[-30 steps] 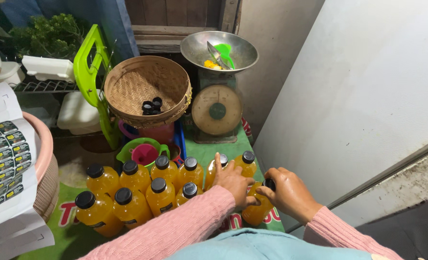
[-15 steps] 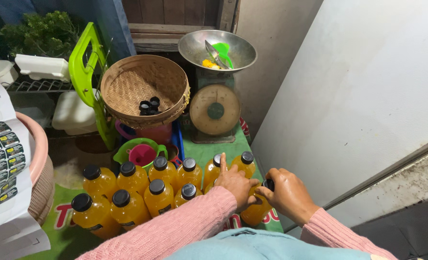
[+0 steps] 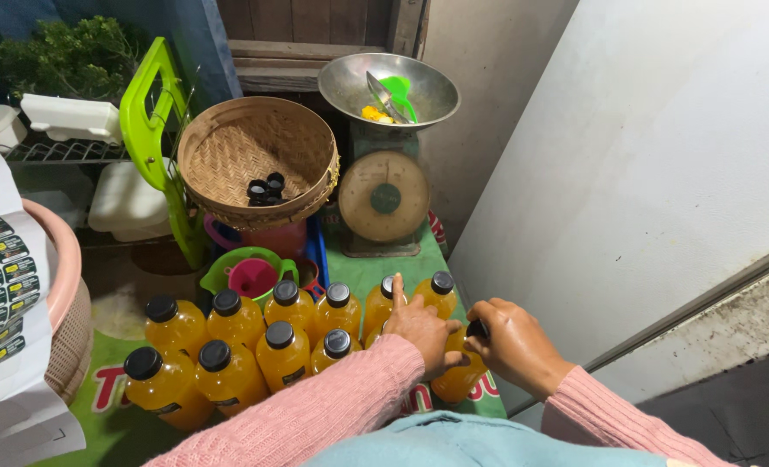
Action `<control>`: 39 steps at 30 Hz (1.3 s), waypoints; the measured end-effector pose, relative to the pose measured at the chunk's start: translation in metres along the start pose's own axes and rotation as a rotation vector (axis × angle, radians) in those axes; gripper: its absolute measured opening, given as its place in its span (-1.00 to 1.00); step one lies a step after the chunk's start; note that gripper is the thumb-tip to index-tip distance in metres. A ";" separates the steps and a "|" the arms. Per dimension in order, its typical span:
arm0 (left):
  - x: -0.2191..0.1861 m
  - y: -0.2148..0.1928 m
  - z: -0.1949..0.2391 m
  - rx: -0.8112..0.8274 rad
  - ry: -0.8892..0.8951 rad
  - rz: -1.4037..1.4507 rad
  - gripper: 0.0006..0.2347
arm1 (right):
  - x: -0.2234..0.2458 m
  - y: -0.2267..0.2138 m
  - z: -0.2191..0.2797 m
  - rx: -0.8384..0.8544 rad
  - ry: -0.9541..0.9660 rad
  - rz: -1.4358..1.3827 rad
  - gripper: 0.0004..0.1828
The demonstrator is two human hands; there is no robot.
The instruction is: The person applies printed labels to plastic bottles filled with orange liquid. They peel individual labels from a sheet, align and smooth them onto the bottles, then screw on black caps. The person repeats this process for multiple bottles.
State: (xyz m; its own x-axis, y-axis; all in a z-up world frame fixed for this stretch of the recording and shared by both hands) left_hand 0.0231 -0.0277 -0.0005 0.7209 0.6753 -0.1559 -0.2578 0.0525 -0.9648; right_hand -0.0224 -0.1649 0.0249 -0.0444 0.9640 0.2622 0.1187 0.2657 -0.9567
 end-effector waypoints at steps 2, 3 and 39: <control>0.000 -0.002 0.001 0.011 0.002 0.009 -0.43 | -0.003 -0.001 0.001 0.028 0.013 -0.021 -0.60; 0.001 -0.003 0.001 0.026 0.002 0.009 -0.43 | -0.004 -0.001 0.001 0.042 0.019 -0.031 -0.58; -0.001 -0.007 0.001 0.077 -0.031 0.010 -0.43 | 0.000 -0.007 0.003 0.115 0.089 0.096 -0.56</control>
State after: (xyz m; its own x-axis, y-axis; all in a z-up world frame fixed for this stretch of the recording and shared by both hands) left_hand 0.0230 -0.0280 0.0071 0.6977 0.6988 -0.1580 -0.3148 0.1010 -0.9438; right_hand -0.0265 -0.1670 0.0310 0.0502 0.9834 0.1745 0.0032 0.1745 -0.9846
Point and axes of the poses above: each hand's wrist, its own z-axis away from the middle knuckle, its own y-axis out of the palm, x = y × z, the point moved 4 cm from there along -z, towards the middle knuckle, and after that the axes turned 3 degrees about z, right-handed, at the moved point
